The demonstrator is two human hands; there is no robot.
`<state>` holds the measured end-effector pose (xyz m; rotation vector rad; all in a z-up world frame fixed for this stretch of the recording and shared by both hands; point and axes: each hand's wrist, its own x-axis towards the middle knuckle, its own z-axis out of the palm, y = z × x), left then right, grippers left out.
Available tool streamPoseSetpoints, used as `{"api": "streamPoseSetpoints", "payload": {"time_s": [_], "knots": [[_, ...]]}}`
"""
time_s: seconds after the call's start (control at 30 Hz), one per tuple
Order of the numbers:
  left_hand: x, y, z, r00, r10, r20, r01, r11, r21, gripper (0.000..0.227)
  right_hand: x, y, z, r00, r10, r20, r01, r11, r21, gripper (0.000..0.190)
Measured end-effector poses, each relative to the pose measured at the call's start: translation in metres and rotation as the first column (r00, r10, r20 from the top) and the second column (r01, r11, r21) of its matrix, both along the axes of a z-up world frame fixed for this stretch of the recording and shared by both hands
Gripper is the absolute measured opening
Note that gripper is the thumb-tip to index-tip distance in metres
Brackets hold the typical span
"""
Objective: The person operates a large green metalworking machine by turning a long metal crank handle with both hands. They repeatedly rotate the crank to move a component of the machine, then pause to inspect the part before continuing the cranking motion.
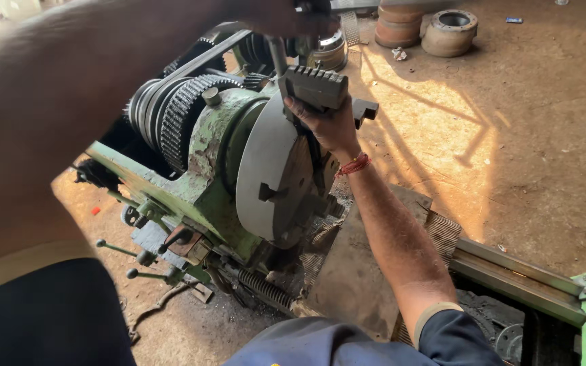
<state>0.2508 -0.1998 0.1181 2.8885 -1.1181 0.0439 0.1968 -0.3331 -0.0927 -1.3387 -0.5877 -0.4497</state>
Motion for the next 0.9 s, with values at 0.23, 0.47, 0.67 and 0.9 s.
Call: {"api": "streamPoseSetpoints", "payload": {"time_s": [0.23,0.47,0.67,0.9], "knots": [[0.025,0.096,0.02,0.982,0.138,0.13,-0.148,0.987,0.064,0.062,-0.012,0.0,0.008,0.998,-0.006,0.058,0.004,0.999,0.033,0.046],[-0.09,0.065,0.016,0.999,-0.011,-0.032,0.016,0.99,0.137,0.059,-0.008,0.0,0.011,0.999,-0.044,-0.02,0.043,0.998,-0.045,0.04],[0.01,-0.006,-0.006,0.953,-0.199,0.23,0.208,0.978,-0.016,0.052,-0.009,-0.004,0.008,0.996,-0.014,0.084,0.009,0.998,0.06,0.042],[0.032,0.079,-0.029,0.986,0.014,0.168,0.005,0.994,-0.111,0.047,0.013,0.001,-0.004,0.469,0.874,0.124,-0.58,0.199,0.79,0.075]]}}
